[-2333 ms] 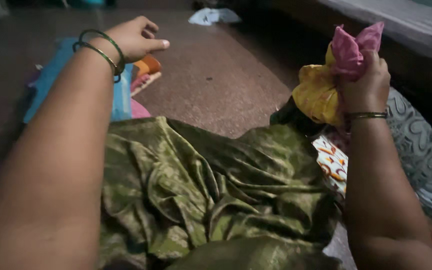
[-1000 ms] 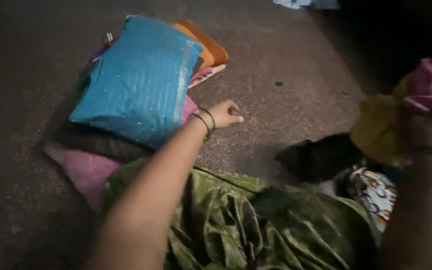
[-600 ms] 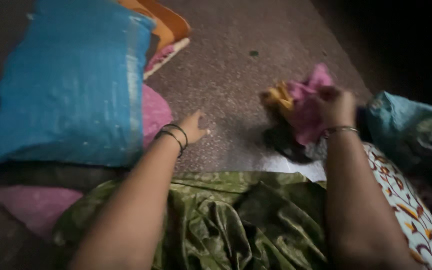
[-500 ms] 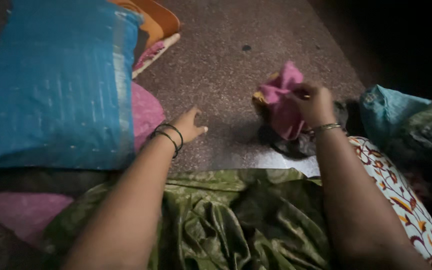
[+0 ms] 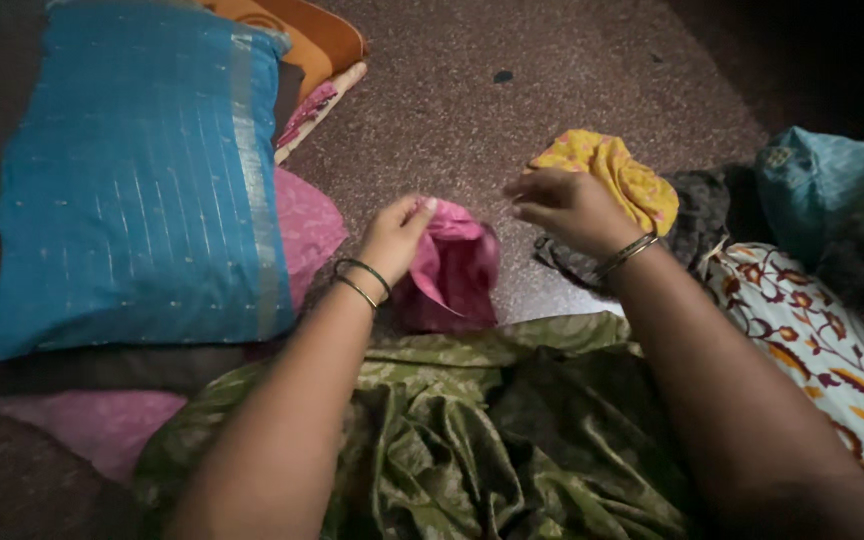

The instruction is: The person is folding a long piece of patterned fabric on the floor. They smooth and fold the fabric into a compact bundle, then set it aside. They then pick up a blue pillow and wrap it with a pink cloth, folding the cloth around the pillow.

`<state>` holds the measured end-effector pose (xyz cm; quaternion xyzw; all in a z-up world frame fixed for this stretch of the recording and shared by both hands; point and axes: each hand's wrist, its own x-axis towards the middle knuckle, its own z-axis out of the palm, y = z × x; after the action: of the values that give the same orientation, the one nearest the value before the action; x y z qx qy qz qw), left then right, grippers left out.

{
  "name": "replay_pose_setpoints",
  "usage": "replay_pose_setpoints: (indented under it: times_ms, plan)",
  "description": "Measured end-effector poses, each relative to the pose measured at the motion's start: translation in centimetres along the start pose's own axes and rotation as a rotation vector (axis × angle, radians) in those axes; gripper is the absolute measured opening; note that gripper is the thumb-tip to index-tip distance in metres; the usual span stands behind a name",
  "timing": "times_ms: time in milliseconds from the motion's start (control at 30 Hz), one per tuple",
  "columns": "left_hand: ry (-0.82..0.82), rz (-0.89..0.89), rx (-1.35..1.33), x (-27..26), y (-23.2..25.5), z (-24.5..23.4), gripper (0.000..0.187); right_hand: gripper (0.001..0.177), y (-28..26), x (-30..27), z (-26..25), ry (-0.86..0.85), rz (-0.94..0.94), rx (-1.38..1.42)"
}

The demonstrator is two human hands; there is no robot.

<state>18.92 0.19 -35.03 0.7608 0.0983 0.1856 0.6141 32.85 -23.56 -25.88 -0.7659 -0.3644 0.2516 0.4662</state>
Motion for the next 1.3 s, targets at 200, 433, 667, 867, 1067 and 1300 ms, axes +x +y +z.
replay_pose_setpoints:
  times_ms: [200,433,667,867,1067,1300]
  plan:
    - [-0.036,0.048,-0.109,0.5,-0.3,-0.1,0.034,0.056,-0.2,0.0,0.3,-0.079,-0.065,-0.015]
    - [-0.129,-0.001,-0.232,-0.4,2.3,0.7,0.035,0.062,-2.1,-1.1,2.7,-0.201,-0.129,-0.073]
    - [-0.224,0.079,-0.18,-1.0,3.9,-0.1,0.026,0.031,-1.4,-0.6,2.4,-0.128,-0.071,0.007]
    - [-0.166,0.109,-0.095,-0.9,4.5,-0.8,0.015,0.025,-1.6,-1.0,1.9,-0.188,0.008,0.16]
    - [-0.115,0.187,-0.117,-2.1,7.6,0.4,0.011,0.033,-3.7,-1.8,2.9,-0.155,-0.117,0.254]
    - [-0.048,0.375,0.236,-4.1,11.7,1.1,0.019,0.023,-6.3,-3.2,3.6,-0.063,-0.102,-0.077]
